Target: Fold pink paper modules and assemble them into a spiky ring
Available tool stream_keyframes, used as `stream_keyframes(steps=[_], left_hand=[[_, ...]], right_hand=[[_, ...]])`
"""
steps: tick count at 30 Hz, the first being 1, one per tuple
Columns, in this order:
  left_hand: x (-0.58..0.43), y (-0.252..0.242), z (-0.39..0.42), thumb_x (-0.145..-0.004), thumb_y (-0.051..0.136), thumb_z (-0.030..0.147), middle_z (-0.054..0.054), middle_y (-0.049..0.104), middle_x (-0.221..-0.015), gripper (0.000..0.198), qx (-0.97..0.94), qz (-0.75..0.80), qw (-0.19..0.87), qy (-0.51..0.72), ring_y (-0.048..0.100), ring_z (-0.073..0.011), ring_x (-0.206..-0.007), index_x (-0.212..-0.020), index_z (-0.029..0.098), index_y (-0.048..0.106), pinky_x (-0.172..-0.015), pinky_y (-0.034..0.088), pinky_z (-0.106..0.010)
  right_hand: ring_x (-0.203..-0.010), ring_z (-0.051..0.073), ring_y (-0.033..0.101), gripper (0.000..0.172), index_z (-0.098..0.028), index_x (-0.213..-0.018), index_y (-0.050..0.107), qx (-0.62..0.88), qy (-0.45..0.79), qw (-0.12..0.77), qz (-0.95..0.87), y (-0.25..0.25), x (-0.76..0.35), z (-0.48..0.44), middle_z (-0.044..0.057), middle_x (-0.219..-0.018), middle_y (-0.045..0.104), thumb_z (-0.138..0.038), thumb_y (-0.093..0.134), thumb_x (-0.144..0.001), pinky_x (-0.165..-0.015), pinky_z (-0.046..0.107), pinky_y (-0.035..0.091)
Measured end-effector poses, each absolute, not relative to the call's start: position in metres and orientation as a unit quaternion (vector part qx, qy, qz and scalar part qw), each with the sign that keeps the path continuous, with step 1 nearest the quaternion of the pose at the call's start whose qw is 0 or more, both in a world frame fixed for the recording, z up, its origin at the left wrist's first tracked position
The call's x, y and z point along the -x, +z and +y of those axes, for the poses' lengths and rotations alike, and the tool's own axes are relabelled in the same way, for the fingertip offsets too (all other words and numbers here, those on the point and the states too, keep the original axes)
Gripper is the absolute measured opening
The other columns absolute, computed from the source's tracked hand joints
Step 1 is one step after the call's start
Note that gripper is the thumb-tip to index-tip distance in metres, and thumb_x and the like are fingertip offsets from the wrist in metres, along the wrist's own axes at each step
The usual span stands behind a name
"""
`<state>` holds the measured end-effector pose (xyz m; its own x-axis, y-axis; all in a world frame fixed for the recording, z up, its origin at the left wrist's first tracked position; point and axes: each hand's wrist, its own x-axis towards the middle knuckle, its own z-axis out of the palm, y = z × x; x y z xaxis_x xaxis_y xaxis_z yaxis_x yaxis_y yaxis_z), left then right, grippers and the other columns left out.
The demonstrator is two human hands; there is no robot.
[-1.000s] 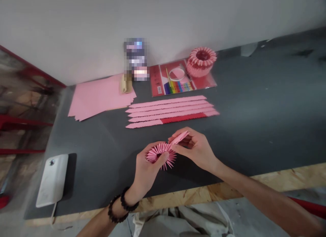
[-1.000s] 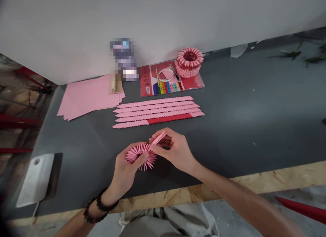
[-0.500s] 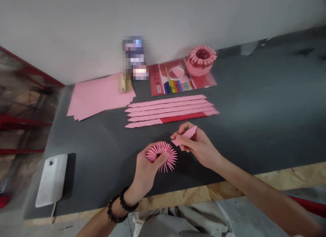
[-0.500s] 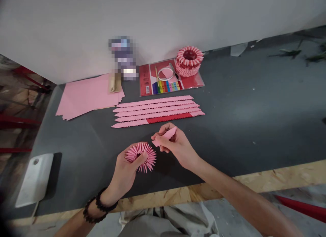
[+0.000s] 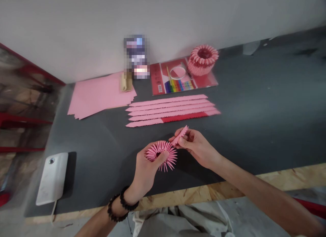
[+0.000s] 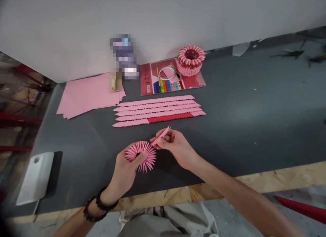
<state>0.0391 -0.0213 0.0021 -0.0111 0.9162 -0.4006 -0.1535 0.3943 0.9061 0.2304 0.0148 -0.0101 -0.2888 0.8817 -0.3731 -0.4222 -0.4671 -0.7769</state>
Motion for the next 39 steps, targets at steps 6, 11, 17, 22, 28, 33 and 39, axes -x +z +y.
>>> stream_keyframes(steps=[6, 11, 17, 22, 28, 33, 39], left_hand=[[-0.037, 0.0, -0.021, -0.077, 0.088, 0.032, -0.006, 0.078, -0.095, 0.032, -0.367, 0.562, 0.611, 0.421, 0.07, -0.0187, -0.085, -0.103, 0.015, 0.078, -0.084, 0.056, -0.03], [-0.036, 0.0, -0.021, -0.077, 0.088, 0.032, -0.005, 0.079, -0.095, 0.032, -0.37, 0.558, 0.613, 0.421, 0.07, -0.0188, -0.086, -0.103, 0.016, 0.078, -0.084, 0.057, -0.03], [-0.037, 0.0, -0.021, -0.077, 0.088, 0.033, -0.005, 0.079, -0.093, 0.032, -0.374, 0.554, 0.621, 0.409, 0.069, -0.0181, -0.083, -0.102, 0.015, 0.079, -0.083, 0.056, -0.029], [-0.037, -0.001, -0.02, -0.076, 0.088, 0.033, -0.005, 0.079, -0.092, 0.032, -0.367, 0.558, 0.62, 0.412, 0.069, -0.0183, -0.083, -0.101, 0.016, 0.079, -0.082, 0.056, -0.029], [-0.035, 0.001, -0.019, -0.075, 0.089, 0.036, -0.006, 0.079, -0.098, 0.037, -0.393, 0.568, 0.594, 0.413, 0.071, -0.0208, -0.089, -0.105, 0.017, 0.078, -0.086, 0.055, -0.03], [-0.033, 0.003, -0.018, -0.076, 0.088, 0.037, -0.005, 0.078, -0.101, 0.039, -0.432, 0.58, 0.563, 0.4, 0.071, -0.0214, -0.093, -0.109, 0.019, 0.077, -0.086, 0.054, -0.029], [-0.034, 0.003, -0.018, -0.074, 0.089, 0.036, -0.003, 0.076, -0.099, 0.041, -0.436, 0.581, 0.559, 0.4, 0.069, -0.0187, -0.087, -0.109, 0.02, 0.074, -0.081, 0.054, -0.027]], right_hand=[[-0.087, 0.017, 0.076, 0.042, -0.019, -0.095, 0.07, 0.408, 0.767, 0.423, -0.258, -0.013, -0.23, 0.014, 0.006, -0.092, 0.079, -0.042, 0.095, -0.069, -0.081, 0.028, 0.062], [-0.084, 0.017, 0.076, 0.043, -0.019, -0.093, 0.07, 0.41, 0.77, 0.419, -0.251, -0.015, -0.229, 0.015, 0.005, -0.089, 0.079, -0.043, 0.095, -0.068, -0.081, 0.028, 0.063], [-0.075, 0.015, 0.072, 0.045, -0.019, -0.092, 0.072, 0.424, 0.758, 0.416, -0.269, -0.016, -0.229, 0.015, 0.004, -0.082, 0.077, -0.048, 0.095, -0.066, -0.075, 0.028, 0.063], [-0.075, 0.013, 0.069, 0.043, -0.019, -0.091, 0.073, 0.431, 0.742, 0.409, -0.31, -0.015, -0.23, 0.014, 0.003, -0.083, 0.075, -0.048, 0.095, -0.067, -0.077, 0.027, 0.06], [-0.078, 0.013, 0.065, 0.033, -0.02, -0.094, 0.077, 0.437, 0.7, 0.388, -0.41, -0.006, -0.233, 0.016, 0.003, -0.087, 0.071, -0.051, 0.079, -0.086, -0.075, 0.025, 0.055], [-0.075, 0.014, 0.063, 0.031, -0.02, -0.091, 0.076, 0.453, 0.669, 0.389, -0.444, -0.003, -0.234, 0.018, 0.002, -0.084, 0.072, -0.047, 0.084, -0.08, -0.068, 0.026, 0.053], [-0.067, 0.014, 0.063, 0.038, -0.019, -0.091, 0.077, 0.478, 0.651, 0.385, -0.447, -0.001, -0.233, 0.02, 0.002, -0.079, 0.073, -0.047, 0.09, -0.07, -0.061, 0.027, 0.052]])
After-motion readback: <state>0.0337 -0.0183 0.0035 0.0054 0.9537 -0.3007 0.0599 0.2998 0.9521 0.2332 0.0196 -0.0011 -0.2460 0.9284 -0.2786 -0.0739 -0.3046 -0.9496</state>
